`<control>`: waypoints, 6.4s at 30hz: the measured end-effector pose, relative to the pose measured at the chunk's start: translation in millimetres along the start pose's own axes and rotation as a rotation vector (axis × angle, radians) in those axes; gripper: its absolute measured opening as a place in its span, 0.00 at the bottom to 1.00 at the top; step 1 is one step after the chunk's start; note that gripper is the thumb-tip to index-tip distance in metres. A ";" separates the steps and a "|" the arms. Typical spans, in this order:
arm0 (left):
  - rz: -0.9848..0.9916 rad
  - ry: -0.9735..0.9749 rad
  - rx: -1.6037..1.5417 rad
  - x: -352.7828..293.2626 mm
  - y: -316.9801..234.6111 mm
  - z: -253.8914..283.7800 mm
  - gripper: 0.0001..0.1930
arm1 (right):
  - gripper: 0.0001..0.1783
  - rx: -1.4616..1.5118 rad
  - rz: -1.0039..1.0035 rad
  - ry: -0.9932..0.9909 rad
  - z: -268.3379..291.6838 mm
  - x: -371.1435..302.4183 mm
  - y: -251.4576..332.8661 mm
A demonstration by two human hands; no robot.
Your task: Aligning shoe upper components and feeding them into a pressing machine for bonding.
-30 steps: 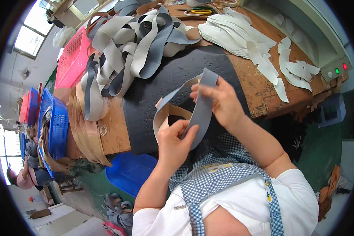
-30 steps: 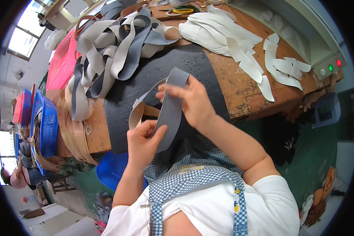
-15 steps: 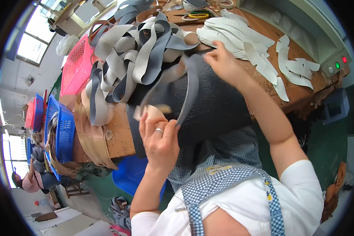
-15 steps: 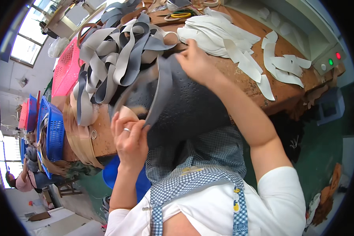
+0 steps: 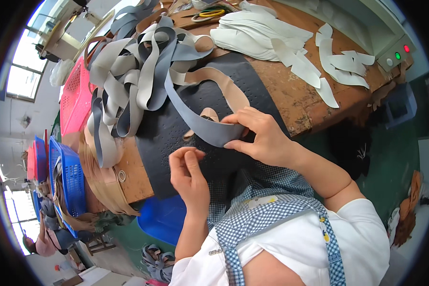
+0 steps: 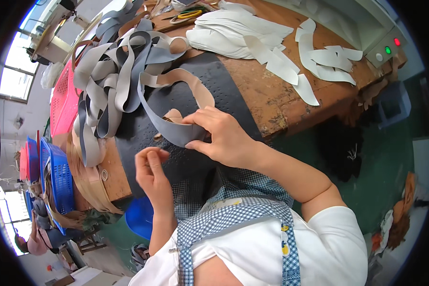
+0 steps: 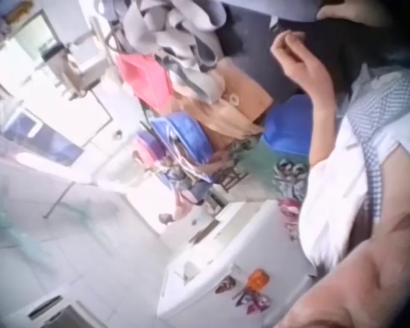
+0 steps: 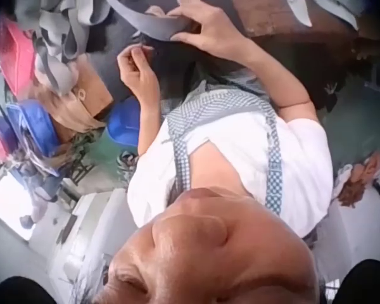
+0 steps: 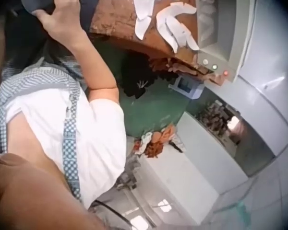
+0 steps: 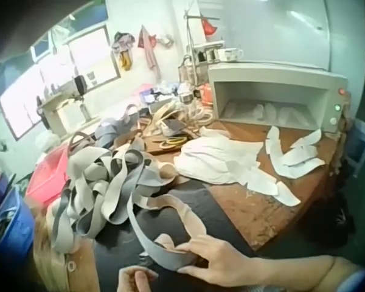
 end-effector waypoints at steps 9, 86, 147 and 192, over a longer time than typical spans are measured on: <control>0.488 0.374 -1.151 8.9 35.0 -28.0 0.20 | 0.16 0.512 -0.395 0.219 -11.9 -21.1 -12.5; 0.368 0.052 -0.634 4.3 33.2 14.5 0.10 | 0.06 0.155 -0.160 0.050 -26.6 -22.8 0.5; 0.346 -0.015 -0.603 4.2 34.3 6.2 0.07 | 0.07 0.332 -0.396 0.184 -33.4 -13.8 8.0; 0.495 0.253 -0.735 15.9 36.2 4.7 0.14 | 0.08 0.276 -0.393 0.186 -40.3 -20.7 6.0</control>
Point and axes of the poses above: each hand's wrist, its own x-axis towards the middle knuckle, its own z-axis out of the back of the hand, y = z × x, the point moved 5 cm from there along x, towards the middle knuckle, and after that the axes turned 5 degrees about -x, right-handed, at the moved point
